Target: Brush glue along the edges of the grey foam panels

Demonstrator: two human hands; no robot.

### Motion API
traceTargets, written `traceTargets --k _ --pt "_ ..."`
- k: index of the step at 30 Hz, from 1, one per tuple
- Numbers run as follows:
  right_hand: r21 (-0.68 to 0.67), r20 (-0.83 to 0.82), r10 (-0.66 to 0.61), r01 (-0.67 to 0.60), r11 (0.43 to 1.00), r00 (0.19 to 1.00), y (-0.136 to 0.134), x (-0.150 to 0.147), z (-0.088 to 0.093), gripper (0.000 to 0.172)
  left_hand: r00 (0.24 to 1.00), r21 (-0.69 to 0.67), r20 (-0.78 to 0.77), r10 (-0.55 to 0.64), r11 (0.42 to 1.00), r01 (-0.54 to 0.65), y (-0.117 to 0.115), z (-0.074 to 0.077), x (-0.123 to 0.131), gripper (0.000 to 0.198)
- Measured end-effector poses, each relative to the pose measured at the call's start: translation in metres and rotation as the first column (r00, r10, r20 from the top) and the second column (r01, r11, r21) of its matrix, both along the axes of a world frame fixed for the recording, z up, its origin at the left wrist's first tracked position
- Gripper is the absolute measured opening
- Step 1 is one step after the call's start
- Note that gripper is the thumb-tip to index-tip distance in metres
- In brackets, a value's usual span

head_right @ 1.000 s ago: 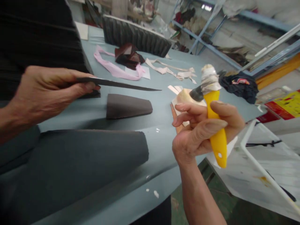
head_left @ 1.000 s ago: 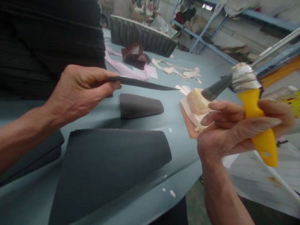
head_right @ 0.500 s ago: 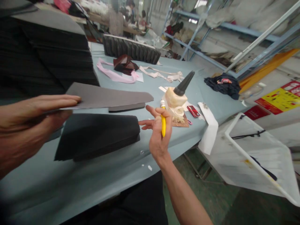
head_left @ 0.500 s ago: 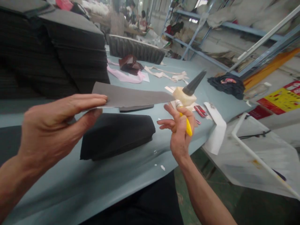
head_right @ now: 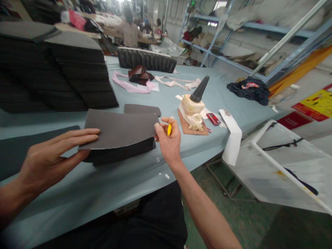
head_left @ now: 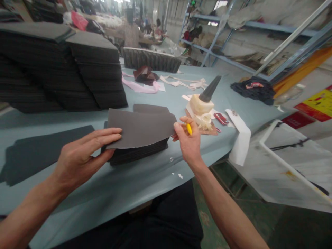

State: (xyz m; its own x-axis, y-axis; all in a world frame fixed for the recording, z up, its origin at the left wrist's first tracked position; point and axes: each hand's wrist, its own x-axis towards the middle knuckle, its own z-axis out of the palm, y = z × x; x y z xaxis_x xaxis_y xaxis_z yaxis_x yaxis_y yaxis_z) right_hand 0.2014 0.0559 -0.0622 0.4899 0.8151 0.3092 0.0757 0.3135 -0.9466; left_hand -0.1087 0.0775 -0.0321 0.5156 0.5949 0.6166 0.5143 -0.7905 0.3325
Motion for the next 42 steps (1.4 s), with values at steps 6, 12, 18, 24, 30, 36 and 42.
traceTargets --k 6,12,18,24,30,36,42 --pt "0.003 0.146 -0.056 0.056 0.998 0.988 0.002 0.001 -0.009 0.027 0.997 -0.021 -0.051 -0.055 0.998 0.054 0.008 -0.011 -0.005 0.035" --pt "0.03 0.344 -0.084 0.079 0.996 0.935 0.007 0.0 -0.007 0.024 0.995 -0.025 -0.096 -0.019 1.0 0.017 0.008 -0.012 -0.009 0.038" --pt "0.05 0.491 -0.119 0.109 0.993 0.863 0.013 -0.002 -0.005 0.023 0.989 -0.009 -0.143 0.023 1.0 -0.025 0.004 -0.011 -0.01 0.03" --pt "0.021 0.607 -0.138 0.158 0.987 0.783 0.012 -0.001 -0.012 0.028 0.981 0.044 -0.191 0.043 0.998 -0.035 0.003 -0.014 -0.011 0.028" --pt "0.005 0.724 -0.168 0.238 0.971 0.669 0.009 -0.001 -0.013 0.029 0.974 0.061 -0.225 0.028 0.998 -0.014 0.0 -0.013 -0.011 0.029" --pt "0.121 0.782 -0.247 0.249 0.961 0.573 0.009 -0.002 -0.018 0.025 0.973 0.043 -0.231 0.015 0.999 -0.005 -0.006 -0.011 -0.011 0.03" --pt "0.26 0.631 -0.328 0.206 0.943 0.704 -0.006 0.007 -0.008 0.023 0.98 -0.006 -0.201 0.013 1.0 -0.015 -0.008 -0.014 -0.012 0.031"
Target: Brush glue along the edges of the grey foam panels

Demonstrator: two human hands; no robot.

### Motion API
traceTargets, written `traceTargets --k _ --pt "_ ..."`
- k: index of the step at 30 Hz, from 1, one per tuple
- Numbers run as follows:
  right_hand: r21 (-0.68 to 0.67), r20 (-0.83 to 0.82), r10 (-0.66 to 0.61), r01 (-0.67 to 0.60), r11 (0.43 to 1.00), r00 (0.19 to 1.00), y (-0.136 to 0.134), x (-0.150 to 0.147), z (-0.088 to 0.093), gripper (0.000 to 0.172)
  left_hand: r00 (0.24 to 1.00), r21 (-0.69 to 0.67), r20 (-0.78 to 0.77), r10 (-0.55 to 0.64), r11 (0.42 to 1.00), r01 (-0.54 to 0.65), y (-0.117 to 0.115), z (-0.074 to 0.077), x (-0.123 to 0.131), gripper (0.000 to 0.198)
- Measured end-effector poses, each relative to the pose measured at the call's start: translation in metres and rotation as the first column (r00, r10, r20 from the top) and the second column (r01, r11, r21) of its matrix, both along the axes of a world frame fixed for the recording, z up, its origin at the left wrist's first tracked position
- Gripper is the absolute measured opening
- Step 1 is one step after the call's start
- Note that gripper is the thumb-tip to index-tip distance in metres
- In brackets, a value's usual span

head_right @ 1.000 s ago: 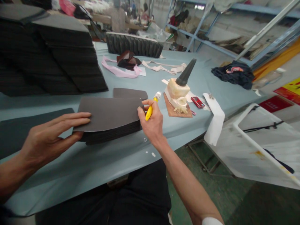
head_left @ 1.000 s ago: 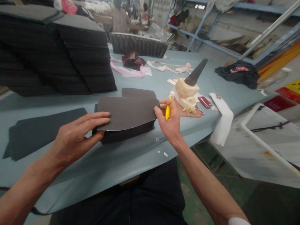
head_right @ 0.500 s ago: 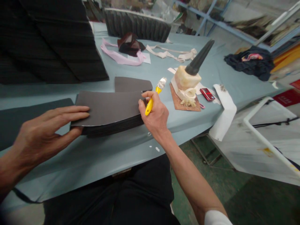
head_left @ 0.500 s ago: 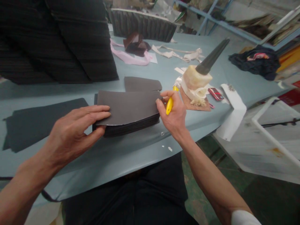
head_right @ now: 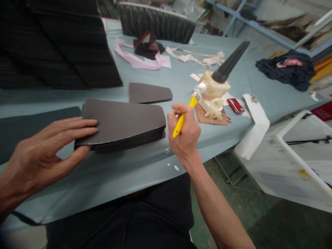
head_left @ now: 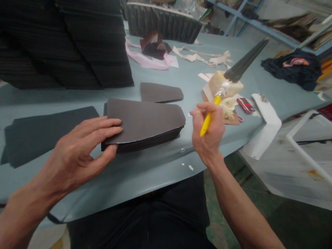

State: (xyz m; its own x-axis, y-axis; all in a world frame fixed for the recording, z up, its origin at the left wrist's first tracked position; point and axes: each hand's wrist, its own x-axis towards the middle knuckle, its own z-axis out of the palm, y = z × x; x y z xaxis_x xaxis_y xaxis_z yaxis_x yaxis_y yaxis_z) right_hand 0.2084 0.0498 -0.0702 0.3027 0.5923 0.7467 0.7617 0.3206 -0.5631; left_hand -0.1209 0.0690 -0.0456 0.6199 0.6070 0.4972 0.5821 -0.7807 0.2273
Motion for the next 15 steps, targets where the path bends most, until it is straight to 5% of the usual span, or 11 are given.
traceTargets --k 5,10,15 --pt "0.123 -0.46 0.309 -0.285 0.951 0.833 -0.045 -0.026 0.024 0.043 1.0 -0.007 0.007 0.024 1.0 -0.024 -0.005 -0.002 0.0 0.033" --pt "0.057 -0.755 0.315 -0.422 0.905 0.575 -0.076 -0.062 0.025 0.04 0.999 -0.035 0.001 0.036 0.999 -0.036 -0.007 -0.003 0.001 0.036" --pt "0.049 -0.874 0.306 -0.557 0.829 0.377 -0.083 -0.084 0.01 0.035 0.999 -0.04 0.009 0.041 0.998 -0.041 -0.009 -0.006 0.0 0.037"
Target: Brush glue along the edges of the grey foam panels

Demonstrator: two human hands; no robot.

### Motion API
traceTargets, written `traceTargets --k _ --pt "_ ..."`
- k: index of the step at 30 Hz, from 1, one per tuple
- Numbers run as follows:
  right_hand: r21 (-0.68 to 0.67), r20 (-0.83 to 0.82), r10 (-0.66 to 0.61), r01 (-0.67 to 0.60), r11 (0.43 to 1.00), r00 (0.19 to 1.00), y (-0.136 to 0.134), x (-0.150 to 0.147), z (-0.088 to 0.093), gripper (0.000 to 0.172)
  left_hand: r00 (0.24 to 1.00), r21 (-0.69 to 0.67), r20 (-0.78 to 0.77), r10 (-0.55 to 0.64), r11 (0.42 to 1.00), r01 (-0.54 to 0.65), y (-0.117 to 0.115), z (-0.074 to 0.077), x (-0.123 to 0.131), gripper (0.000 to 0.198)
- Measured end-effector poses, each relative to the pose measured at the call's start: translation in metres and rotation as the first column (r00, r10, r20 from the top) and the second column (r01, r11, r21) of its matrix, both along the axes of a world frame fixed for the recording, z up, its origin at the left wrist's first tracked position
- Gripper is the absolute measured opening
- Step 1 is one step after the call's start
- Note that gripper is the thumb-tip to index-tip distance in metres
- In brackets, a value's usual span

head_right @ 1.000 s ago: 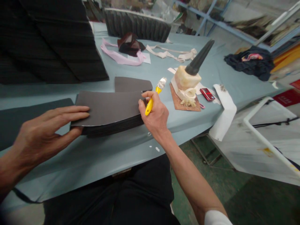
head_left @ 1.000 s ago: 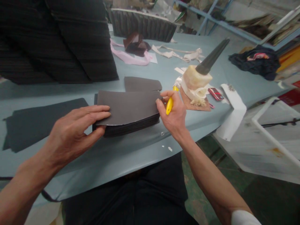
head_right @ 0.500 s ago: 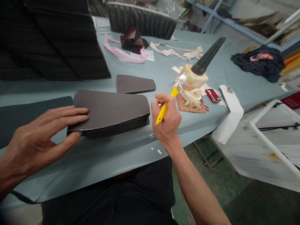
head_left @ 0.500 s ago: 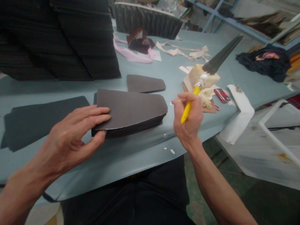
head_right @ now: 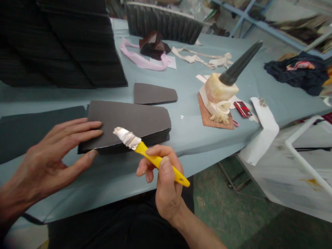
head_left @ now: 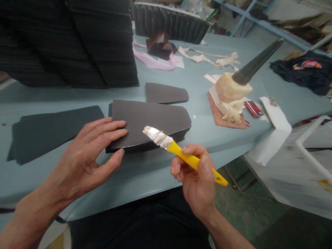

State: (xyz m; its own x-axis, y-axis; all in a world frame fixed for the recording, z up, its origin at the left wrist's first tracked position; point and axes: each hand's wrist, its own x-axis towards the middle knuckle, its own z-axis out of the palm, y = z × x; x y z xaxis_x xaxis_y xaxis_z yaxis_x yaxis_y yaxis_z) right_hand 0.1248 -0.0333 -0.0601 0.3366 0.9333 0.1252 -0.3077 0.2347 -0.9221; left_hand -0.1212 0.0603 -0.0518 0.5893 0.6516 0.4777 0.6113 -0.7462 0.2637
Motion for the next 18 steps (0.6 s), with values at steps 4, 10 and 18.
traceTargets --k 4,10,18 --pt "-0.041 -0.122 0.027 -0.032 0.999 0.992 0.0 -0.011 -0.007 0.034 0.999 -0.042 0.04 0.006 0.999 -0.004 -0.002 -0.003 0.001 0.044" --pt "-0.086 -0.131 0.011 -0.022 0.996 0.991 0.0 -0.016 -0.011 0.034 0.998 -0.081 0.062 0.024 0.997 -0.019 -0.004 -0.003 0.004 0.046" --pt "-0.044 -0.033 -0.003 0.002 0.999 0.999 -0.003 -0.021 -0.021 0.029 0.996 -0.082 0.074 0.052 0.996 -0.046 -0.006 -0.004 0.006 0.05"
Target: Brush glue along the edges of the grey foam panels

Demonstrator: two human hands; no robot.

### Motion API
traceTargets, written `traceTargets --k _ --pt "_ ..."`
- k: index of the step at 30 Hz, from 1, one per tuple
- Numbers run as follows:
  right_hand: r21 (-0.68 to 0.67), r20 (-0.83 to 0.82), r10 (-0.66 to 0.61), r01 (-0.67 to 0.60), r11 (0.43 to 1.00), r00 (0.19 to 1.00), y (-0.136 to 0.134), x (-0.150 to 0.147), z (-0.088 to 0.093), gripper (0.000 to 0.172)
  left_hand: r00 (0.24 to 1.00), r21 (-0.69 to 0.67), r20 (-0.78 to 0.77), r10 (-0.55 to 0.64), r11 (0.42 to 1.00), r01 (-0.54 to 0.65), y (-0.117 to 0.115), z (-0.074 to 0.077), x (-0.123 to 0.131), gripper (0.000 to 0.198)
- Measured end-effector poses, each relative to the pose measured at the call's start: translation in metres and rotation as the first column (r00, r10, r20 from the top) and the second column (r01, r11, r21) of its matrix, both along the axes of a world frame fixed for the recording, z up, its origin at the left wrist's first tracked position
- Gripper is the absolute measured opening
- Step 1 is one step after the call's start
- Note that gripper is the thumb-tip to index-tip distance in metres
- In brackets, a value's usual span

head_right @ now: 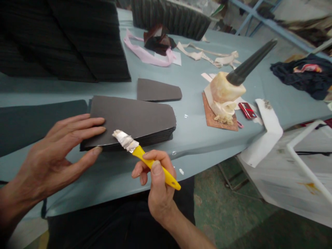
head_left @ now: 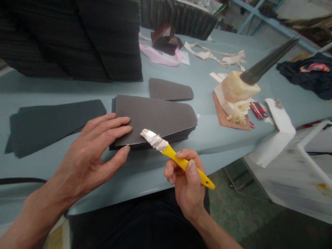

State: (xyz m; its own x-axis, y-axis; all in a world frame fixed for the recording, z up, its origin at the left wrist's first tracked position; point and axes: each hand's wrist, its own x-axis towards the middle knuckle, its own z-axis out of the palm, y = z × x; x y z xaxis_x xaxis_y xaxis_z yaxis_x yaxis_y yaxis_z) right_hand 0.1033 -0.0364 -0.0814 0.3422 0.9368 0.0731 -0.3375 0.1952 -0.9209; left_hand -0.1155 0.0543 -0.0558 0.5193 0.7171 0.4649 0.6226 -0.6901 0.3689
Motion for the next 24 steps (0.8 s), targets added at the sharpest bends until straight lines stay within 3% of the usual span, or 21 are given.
traceTargets --k 7,15,24 --pt "0.102 0.012 0.002 -0.003 0.995 1.0 -0.001 -0.001 -0.011 0.018 1.0 0.005 -0.009 0.005 1.0 -0.005 0.001 -0.002 -0.001 0.048" --pt "0.073 0.074 -0.078 0.072 0.995 0.994 -0.004 0.006 -0.015 0.025 0.999 0.063 -0.044 -0.009 0.998 0.012 0.0 0.0 0.001 0.034" --pt "0.062 0.114 -0.136 0.13 0.99 0.984 -0.004 0.022 -0.018 0.027 1.0 0.017 -0.02 0.016 1.0 -0.016 -0.003 0.001 0.001 0.035"
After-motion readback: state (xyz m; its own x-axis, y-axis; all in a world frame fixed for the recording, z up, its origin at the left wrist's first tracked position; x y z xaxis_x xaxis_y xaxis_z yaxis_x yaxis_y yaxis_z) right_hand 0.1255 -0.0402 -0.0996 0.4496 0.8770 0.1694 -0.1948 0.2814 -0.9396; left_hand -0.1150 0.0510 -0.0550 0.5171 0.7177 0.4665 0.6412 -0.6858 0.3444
